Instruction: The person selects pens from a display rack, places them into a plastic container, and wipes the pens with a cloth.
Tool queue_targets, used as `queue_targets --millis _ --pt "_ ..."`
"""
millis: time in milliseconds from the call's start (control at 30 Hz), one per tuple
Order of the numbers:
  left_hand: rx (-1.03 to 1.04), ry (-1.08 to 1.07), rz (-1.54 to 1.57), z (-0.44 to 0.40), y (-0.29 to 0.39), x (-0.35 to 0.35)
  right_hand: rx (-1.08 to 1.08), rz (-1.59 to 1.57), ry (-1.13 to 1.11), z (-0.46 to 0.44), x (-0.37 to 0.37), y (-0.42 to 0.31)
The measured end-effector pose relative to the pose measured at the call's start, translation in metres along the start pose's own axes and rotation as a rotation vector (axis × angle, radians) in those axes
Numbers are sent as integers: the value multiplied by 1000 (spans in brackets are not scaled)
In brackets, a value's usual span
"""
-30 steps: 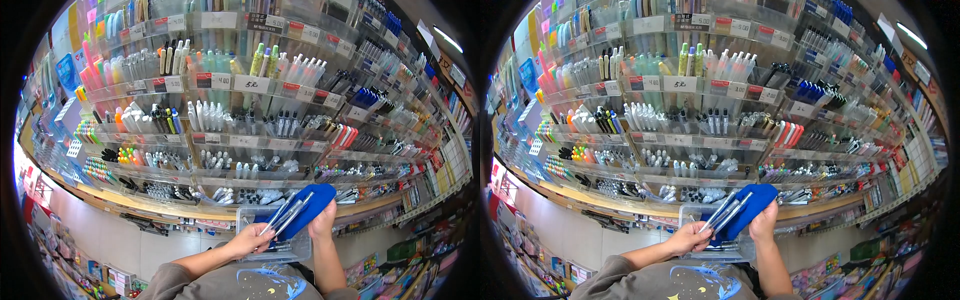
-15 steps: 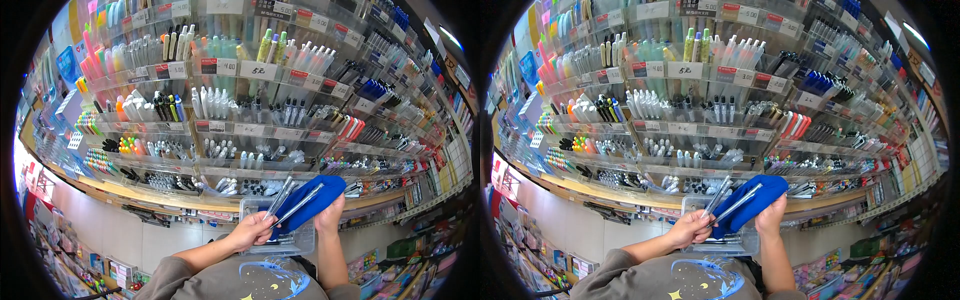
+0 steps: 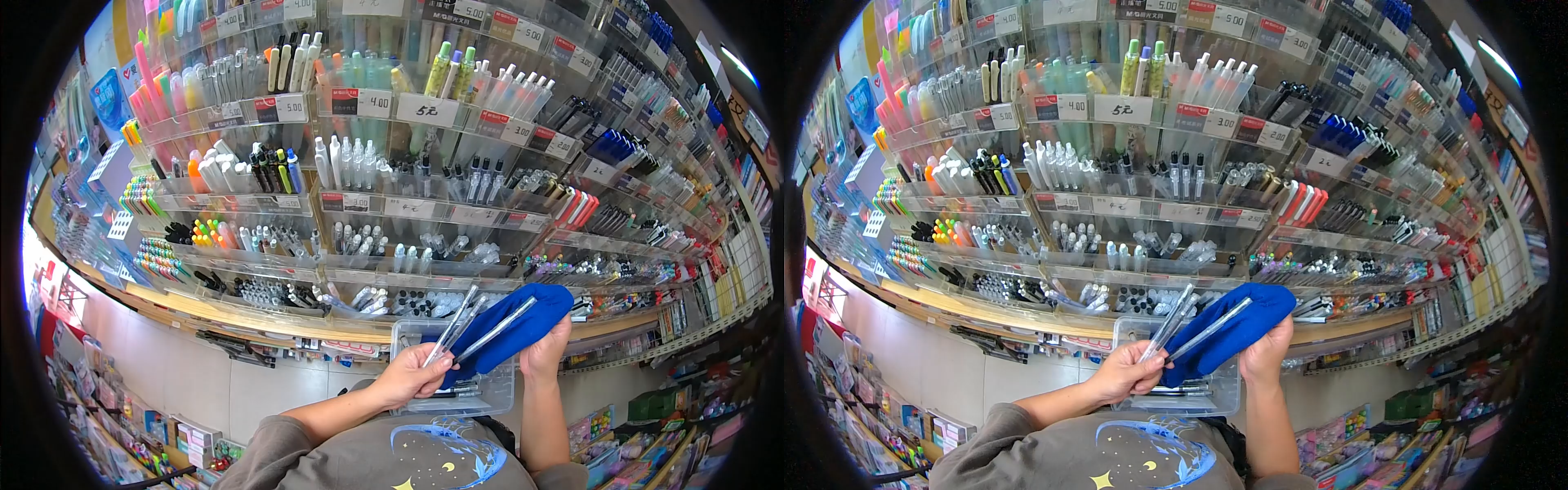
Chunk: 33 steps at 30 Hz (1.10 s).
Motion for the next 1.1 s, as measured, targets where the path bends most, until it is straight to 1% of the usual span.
queue_targets --millis 433,533,633,733,767,867,900,1000,1100 --pt "18 -28 82 1 -1 -1 33 -43 35 -2 -9 1" --pt "28 -36 86 1 -2 -2 162 26 88 1 -14 8" --pt "36 -43 85 1 -2 -2 325 319 -62 4 -9 12" --pt "43 -45 102 1 -3 -3 415 807 -502 12 -15 21" --pt "43 -45 107 1 -3 -3 379 906 -726 12 -11 22" --pt "38 -50 119 1 -2 -3 473 1125 -1018 18 1 15" --pt "36 -52 122 1 -3 -3 508 1169 -1006 18 0 14" --pt "32 -50 119 2 -3 -3 398 1290 -907 11 3 2" --pt "38 -54 124 1 -4 -3 481 1252 -939 7 7 -11"
Point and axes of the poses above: each hand's wrist, its own z-axis away from the middle knuckle, its own x-axis out of the palm, y = z × x, the point moved 2 cm from there along -z, towards the middle knuckle, and after that the axes turned 11 degrees about -z, right-handed, at the moved point
